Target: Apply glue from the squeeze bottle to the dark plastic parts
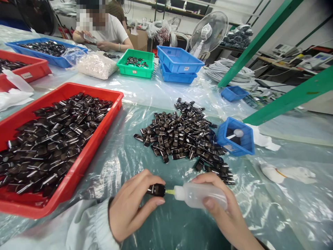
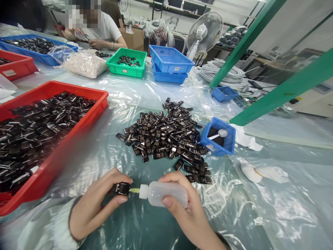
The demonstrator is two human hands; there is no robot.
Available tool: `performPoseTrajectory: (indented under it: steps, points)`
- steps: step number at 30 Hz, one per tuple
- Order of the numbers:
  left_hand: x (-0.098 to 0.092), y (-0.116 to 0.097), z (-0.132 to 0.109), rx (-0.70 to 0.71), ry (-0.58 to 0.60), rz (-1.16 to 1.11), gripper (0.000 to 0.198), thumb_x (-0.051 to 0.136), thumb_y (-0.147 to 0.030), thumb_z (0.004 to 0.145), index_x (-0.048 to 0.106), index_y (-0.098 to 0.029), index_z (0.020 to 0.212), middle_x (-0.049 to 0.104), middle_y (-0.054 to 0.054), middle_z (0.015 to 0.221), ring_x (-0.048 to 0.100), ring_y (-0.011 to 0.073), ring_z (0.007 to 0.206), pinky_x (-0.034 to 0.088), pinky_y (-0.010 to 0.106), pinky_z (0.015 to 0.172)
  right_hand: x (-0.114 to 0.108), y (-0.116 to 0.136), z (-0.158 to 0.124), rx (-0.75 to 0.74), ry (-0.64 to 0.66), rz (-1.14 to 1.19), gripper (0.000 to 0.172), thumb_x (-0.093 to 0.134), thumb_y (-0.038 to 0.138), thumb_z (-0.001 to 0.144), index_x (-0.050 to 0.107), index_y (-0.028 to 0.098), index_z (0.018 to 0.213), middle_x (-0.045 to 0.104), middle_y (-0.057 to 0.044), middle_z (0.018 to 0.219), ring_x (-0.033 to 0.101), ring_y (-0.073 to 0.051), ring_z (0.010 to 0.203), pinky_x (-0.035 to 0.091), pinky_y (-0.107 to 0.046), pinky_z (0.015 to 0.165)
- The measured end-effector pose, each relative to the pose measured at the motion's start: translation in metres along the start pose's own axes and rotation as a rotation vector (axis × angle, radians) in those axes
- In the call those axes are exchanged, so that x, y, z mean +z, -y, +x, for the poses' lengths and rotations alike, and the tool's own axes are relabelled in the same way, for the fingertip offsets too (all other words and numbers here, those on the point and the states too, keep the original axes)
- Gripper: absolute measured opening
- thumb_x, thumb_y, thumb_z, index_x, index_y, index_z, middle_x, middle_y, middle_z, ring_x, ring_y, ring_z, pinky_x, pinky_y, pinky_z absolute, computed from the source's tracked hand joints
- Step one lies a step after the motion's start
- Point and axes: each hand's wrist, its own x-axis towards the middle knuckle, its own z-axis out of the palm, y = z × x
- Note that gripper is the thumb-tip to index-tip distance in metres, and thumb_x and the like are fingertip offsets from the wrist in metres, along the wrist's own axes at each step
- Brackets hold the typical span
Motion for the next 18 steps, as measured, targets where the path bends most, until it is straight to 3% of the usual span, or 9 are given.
performPoseTrajectory:
  steps: [18]
  points:
    - [-0.0003, 0.0002, 0.0019, 0.026, -0.076, 0.024, 0.014, 0.047, -0.029, 0.094, 0.052, -0.022, 0.106, 0.062, 0.002, 0.083, 0.056, 0.0139, 0.067, 0.047, 0.026, 0.062, 0.0018, -0.0017, 0.0003, -0.08, -0.016, -0.078, 0.026, 0.051, 0.052, 0.087, 0.059, 0.03, 0.099, 0.062, 0.0, 0.075, 0.059, -0.013, 0.055, 0.046, -0.019, 0.045]
